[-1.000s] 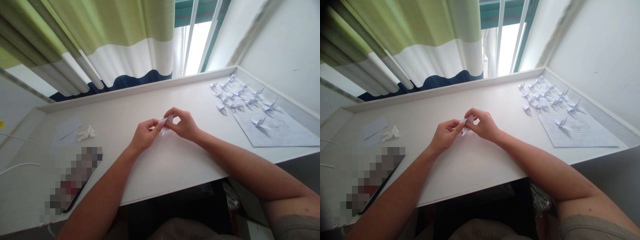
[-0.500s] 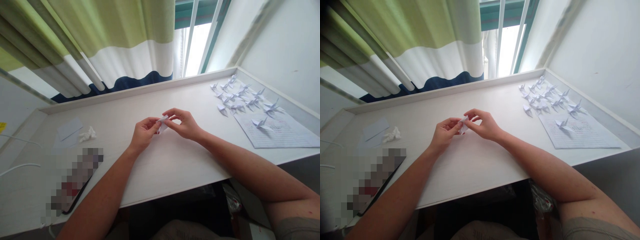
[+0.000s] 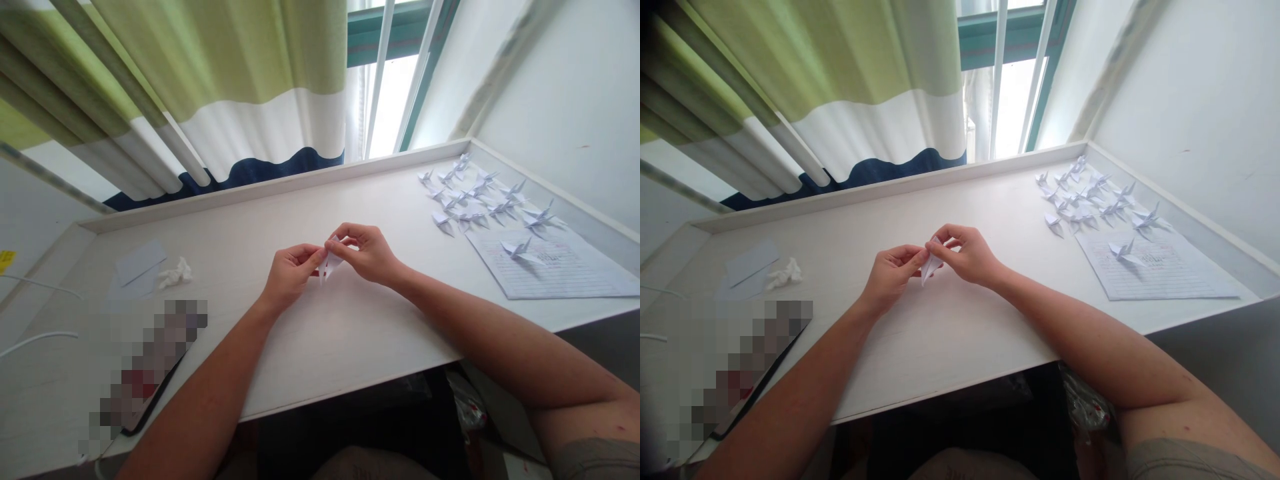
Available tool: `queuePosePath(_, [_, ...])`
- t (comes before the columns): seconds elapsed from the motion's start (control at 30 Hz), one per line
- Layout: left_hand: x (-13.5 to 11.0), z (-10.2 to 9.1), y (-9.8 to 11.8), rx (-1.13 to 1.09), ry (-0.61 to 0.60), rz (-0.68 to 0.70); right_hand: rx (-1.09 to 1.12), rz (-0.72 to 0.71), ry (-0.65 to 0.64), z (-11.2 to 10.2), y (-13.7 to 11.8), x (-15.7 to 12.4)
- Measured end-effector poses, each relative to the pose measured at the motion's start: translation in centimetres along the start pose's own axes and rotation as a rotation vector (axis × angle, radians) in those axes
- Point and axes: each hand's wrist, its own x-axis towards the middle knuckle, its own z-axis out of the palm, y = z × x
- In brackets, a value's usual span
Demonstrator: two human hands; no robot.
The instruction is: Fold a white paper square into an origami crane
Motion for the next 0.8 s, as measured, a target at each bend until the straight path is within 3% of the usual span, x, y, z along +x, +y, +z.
queuePosePath(0.4, [0.1,0.1,-0.8,0.035,-0.040,0.025,0.013,0.025,0.021,-0.1,-0.2,0.0])
queuePosePath(0.53, [0.2,0.1,-1.0,0.055,0.057,0.055,-0.100,-0.021,0.114,0.0,0.1,-0.1])
queuePosePath(0.8, [0.5,0.2,-1.1,-0.012,0.254,0.155,-0.204,0.006,0.056,0.7,0.1,-0.4])
